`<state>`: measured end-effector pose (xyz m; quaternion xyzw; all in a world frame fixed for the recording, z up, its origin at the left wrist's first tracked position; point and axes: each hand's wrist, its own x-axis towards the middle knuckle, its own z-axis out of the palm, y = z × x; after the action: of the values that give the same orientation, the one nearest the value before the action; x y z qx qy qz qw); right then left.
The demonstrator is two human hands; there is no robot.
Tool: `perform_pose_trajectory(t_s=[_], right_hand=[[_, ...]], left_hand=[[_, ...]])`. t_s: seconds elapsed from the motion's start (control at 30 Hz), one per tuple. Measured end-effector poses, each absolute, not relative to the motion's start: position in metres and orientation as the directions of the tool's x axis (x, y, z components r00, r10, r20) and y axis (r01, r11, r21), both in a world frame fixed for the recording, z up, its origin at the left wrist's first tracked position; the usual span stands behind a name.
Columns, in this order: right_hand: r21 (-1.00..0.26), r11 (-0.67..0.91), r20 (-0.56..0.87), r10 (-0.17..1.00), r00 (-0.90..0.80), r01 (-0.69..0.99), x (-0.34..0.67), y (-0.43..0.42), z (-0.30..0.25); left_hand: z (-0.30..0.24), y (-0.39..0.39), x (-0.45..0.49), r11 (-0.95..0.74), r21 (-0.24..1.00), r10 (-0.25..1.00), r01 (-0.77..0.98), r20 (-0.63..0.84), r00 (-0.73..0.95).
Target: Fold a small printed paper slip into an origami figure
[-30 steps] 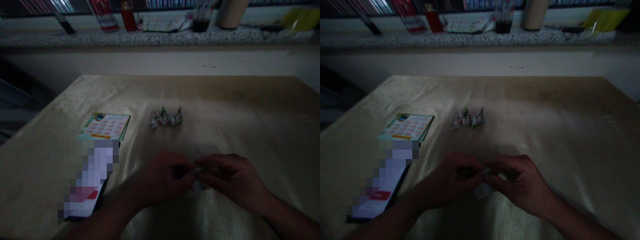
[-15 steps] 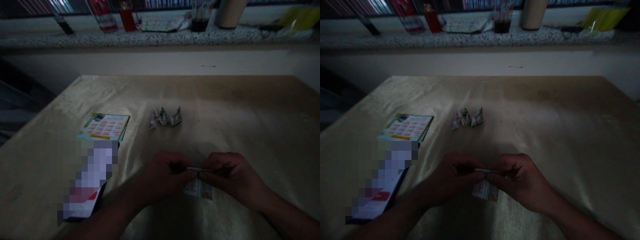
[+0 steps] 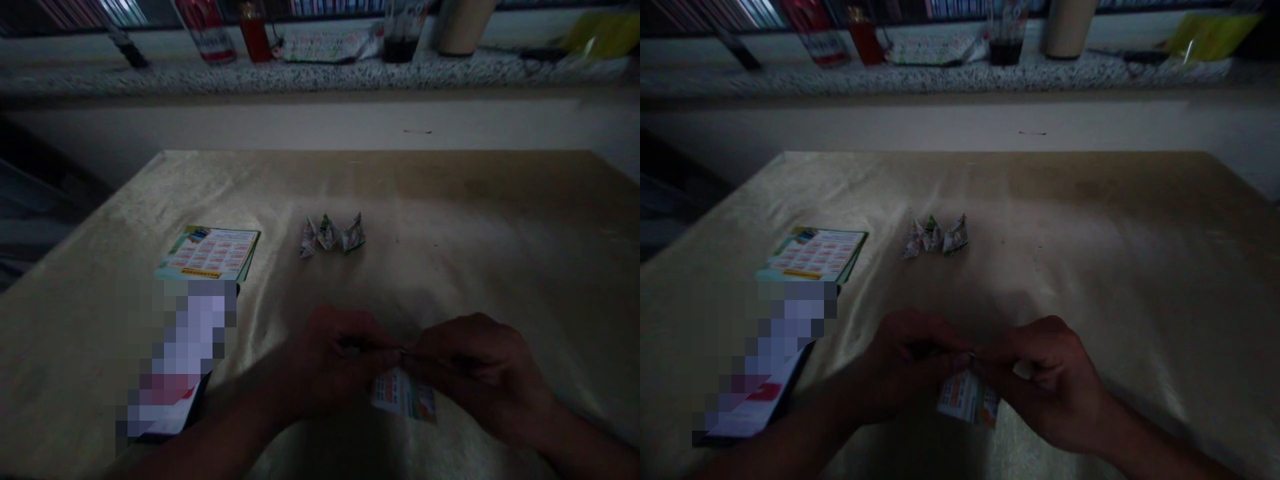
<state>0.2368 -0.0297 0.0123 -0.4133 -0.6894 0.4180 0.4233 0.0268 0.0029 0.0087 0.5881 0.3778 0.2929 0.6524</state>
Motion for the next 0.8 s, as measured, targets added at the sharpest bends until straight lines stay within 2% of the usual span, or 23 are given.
perform_pose_trajectory(t_s=[0.13,0.23,0.3,0.4,0.6,0.8], right_hand=[[-0.929,0.253,0.207,0.96,-0.188,0.269,0.234,-0.031,0.011],[-0.968,0.153,0.146,0.988,-0.048,0.199,0.231,-0.029,0.007],[-0.987,0.088,0.086,0.996,-0.02,0.134,0.23,-0.027,0.005],[-0.993,0.022,0.012,0.996,-0.084,0.118,0.231,-0.023,0.004],[-0.99,-0.023,-0.062,0.957,-0.284,0.141,0.238,-0.02,0.005],[-0.99,-0.054,-0.078,0.98,-0.182,0.134,0.237,-0.02,0.003]], left_hand=[[0.006,0.003,0.03,0.196,0.978,0.863,0.065,-0.204,0.463],[0.005,0.003,0.034,0.236,0.97,0.86,0.059,-0.237,0.452],[0.005,0.002,0.035,0.243,0.966,0.856,0.083,-0.254,0.449],[0.004,0.003,0.033,0.269,0.957,0.851,0.112,-0.291,0.437],[0.01,0.008,0.026,0.181,0.949,0.785,0.257,-0.297,0.544],[0.005,0.008,0.028,0.236,0.955,0.842,0.182,-0.294,0.452]])
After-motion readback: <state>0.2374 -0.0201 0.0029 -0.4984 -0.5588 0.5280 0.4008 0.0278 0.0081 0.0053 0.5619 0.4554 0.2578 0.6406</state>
